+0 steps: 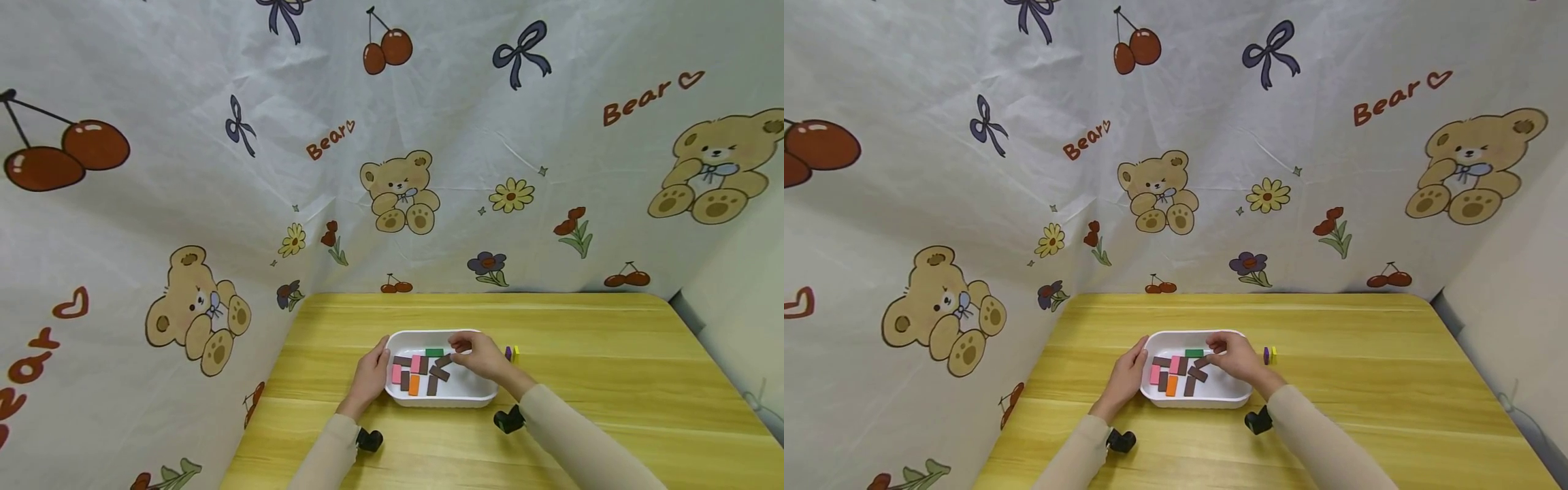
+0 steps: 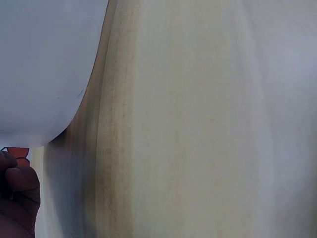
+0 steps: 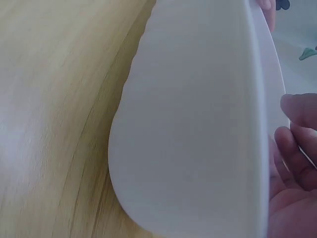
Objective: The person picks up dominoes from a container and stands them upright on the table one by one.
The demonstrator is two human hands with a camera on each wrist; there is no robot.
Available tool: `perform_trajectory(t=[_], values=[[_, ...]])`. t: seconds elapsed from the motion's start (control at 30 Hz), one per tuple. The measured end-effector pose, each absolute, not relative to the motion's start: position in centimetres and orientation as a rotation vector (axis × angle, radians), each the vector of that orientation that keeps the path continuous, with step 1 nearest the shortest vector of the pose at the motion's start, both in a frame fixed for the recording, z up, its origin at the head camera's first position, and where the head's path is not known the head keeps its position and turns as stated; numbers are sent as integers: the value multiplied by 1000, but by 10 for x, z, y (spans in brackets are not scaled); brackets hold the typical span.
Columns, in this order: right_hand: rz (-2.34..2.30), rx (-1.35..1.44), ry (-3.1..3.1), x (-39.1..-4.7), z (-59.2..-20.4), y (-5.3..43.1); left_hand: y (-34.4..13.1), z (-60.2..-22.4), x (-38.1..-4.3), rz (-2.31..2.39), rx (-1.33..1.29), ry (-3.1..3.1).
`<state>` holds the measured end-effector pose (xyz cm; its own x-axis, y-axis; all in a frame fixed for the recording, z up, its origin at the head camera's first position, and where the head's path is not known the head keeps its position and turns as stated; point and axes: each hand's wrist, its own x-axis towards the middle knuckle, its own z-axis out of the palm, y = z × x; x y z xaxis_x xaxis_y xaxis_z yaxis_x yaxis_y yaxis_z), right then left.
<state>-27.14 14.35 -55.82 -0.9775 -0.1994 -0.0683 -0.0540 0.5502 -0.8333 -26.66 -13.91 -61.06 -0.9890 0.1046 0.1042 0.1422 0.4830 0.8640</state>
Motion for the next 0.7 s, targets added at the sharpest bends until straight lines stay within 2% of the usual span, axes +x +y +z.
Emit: perform_trajectory(t=[0.7], values=[[-1409, -254, 2647, -285, -587, 119, -141, -611, -267, -1566, -219, -2688]])
